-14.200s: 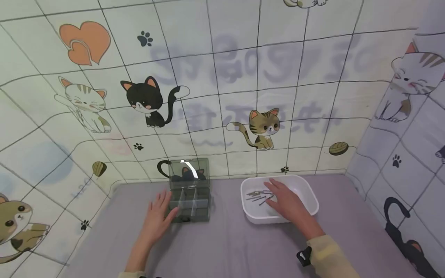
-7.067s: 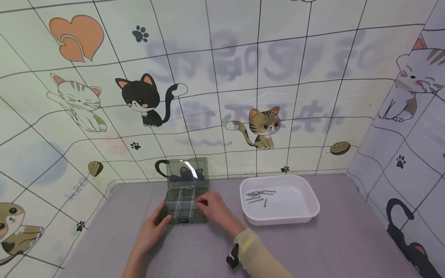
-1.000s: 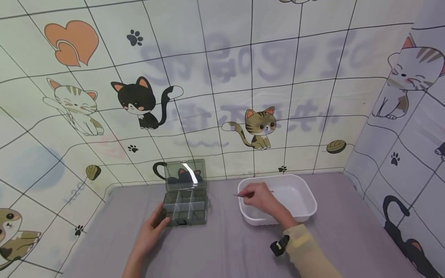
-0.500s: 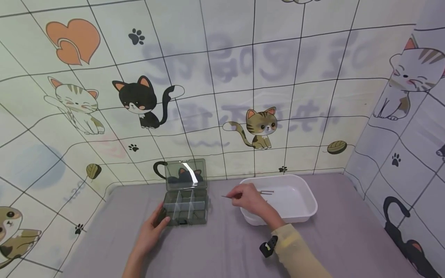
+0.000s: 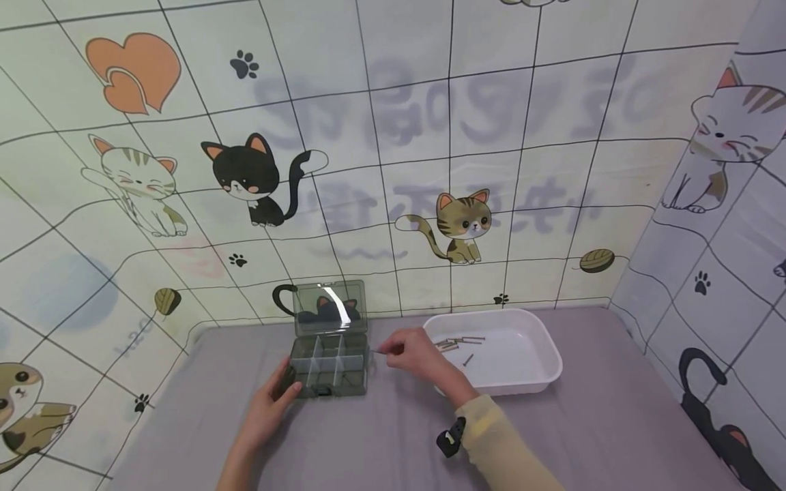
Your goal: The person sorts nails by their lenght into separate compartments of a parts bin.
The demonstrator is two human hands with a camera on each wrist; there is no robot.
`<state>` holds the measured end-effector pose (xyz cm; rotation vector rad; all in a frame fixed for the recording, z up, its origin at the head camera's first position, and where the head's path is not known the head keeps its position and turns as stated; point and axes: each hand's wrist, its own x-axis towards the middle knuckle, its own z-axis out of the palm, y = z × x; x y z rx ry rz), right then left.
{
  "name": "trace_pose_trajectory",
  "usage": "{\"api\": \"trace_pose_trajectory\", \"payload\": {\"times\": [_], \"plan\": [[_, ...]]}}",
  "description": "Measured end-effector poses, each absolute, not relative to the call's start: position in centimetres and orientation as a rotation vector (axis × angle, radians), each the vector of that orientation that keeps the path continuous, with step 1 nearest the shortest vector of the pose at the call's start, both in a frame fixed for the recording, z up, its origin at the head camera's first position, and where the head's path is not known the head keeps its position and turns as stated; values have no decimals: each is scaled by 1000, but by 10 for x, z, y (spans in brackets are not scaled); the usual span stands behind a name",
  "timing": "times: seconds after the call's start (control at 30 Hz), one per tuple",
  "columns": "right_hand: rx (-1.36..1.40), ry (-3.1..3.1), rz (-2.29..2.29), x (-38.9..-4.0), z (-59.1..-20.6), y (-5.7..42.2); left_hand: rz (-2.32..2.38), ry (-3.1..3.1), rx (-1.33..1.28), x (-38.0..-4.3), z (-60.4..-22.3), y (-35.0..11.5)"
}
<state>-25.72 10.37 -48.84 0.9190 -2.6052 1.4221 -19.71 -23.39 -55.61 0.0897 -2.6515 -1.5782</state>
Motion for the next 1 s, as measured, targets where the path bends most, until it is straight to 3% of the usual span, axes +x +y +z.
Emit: {"api": "trace_pose_trajectory", "payload": {"times": [0.33, 1.0], "plan": [[978, -2603, 1421, -264, -505, 70, -1538, -2650, 81, -197, -556, -238], [797, -2734, 1354, -265, -511, 34, -1549, -2629, 47, -198, -562, -237]]}}
